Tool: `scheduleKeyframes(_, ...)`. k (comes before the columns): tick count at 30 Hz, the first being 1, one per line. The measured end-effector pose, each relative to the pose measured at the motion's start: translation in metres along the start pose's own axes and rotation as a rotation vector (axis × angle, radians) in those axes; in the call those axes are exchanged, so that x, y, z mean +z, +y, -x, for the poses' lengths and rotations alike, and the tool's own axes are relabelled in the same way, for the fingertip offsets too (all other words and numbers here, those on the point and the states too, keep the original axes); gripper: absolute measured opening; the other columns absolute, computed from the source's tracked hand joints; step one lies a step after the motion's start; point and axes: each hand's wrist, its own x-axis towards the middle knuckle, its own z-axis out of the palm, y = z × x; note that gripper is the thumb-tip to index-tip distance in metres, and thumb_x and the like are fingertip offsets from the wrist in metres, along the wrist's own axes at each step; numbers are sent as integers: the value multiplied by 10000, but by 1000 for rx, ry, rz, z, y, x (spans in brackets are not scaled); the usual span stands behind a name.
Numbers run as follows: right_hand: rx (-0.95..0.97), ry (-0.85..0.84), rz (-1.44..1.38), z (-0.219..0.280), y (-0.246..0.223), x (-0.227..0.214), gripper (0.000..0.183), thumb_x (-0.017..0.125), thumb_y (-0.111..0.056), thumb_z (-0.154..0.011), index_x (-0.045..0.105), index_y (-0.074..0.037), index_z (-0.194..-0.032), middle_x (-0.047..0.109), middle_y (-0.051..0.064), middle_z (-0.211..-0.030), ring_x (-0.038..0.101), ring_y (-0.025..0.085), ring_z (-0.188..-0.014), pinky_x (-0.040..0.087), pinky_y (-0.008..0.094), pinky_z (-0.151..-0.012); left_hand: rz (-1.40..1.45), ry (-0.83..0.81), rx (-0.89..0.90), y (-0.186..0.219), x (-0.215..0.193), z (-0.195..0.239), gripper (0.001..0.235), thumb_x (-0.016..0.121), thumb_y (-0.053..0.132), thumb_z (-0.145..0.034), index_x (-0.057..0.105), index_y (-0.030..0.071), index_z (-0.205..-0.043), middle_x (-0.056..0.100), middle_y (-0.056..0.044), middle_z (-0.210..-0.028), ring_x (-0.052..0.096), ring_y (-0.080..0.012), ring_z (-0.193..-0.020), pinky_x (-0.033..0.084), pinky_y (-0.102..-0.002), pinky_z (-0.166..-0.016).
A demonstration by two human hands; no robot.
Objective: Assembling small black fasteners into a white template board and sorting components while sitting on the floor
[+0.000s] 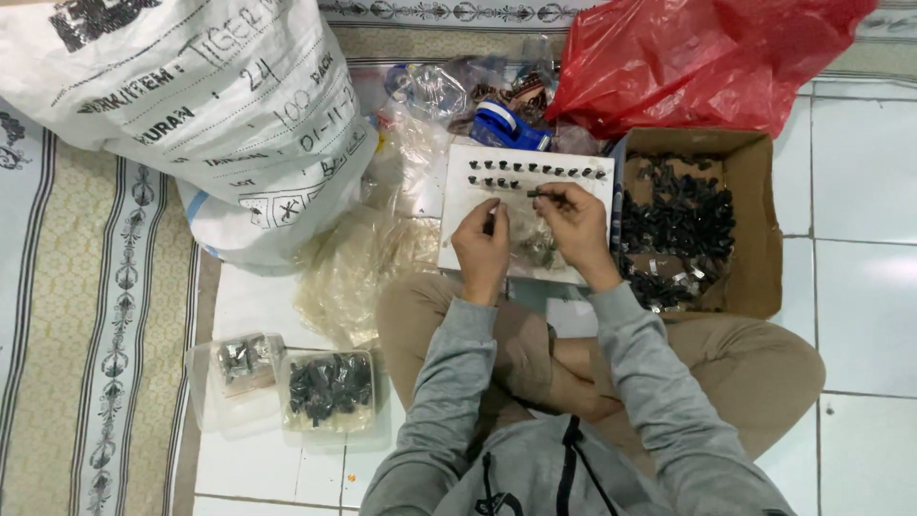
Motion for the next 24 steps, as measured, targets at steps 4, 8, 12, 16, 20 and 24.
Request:
scheduleKeyframes(4, -132, -143, 347, 9, -56, 16, 165, 779, -96, -933, 790, -121, -1096, 698, 55, -861, 708, 208, -729, 546, 274, -561, 39, -25, -50, -9, 5, -2, 149, 727, 121, -918, 780, 54, -1040, 711, -179, -713, 725, -347, -727, 544, -418, -635)
scheduleKeyframes(8, -207, -288, 548, 14, -75, 29, 231, 689, -26, -924, 745, -34, -1148, 700, 204, -962, 714, 398, -832, 581, 456, -666, 58, -19, -89, -17, -1, 3, 136, 721, 120, -910, 788, 70, -1017, 683, -139, -636, 698, -279, -655, 537, -387, -627)
scheduleKeyframes(12, -129, -314, 491, 18, -80, 24, 326, 656, 33, -909, 738, -38, -1217, 729, 194, -982, 725, 372, -802, 578, 414, -622, 72, -28, -70, 1, -10, 5, 132, 716, 124, -928, 787, 49, -1010, 680, -143, -624, 685, -287, -622, 525, -376, -595)
scheduleKeyframes(16, -211, -143, 402, 16, -87, 14, 220, 692, -24, -932, 764, -57, -1138, 705, 119, -866, 647, 229, -622, 524, 324, -529, 42, 51, -5, 11, -27, 1, 140, 716, 107, -909, 779, 54, -1023, 691, -163, -666, 705, -332, -670, 549, -393, -635)
scheduleKeyframes(20, -115, -72, 517, 6, -45, 7, 163, 686, -48, -951, 755, -31, -1097, 681, 125, -924, 677, 263, -744, 523, 348, -626, -163, 12, -65, 4, -30, 11, 117, 695, 116, -889, 767, 38, -936, 674, -144, -624, 694, -351, -638, 535, -412, -581)
scheduleKeyframes(24, -111, -241, 760, -18, -21, 19, 257, 705, -65, -926, 720, 29, -1164, 657, 220, -1055, 689, 447, -960, 563, 509, -778, -145, 61, -70, -2, -25, 5, 98, 710, 119, -868, 773, 65, -921, 679, -131, -624, 695, -341, -640, 529, -407, -567)
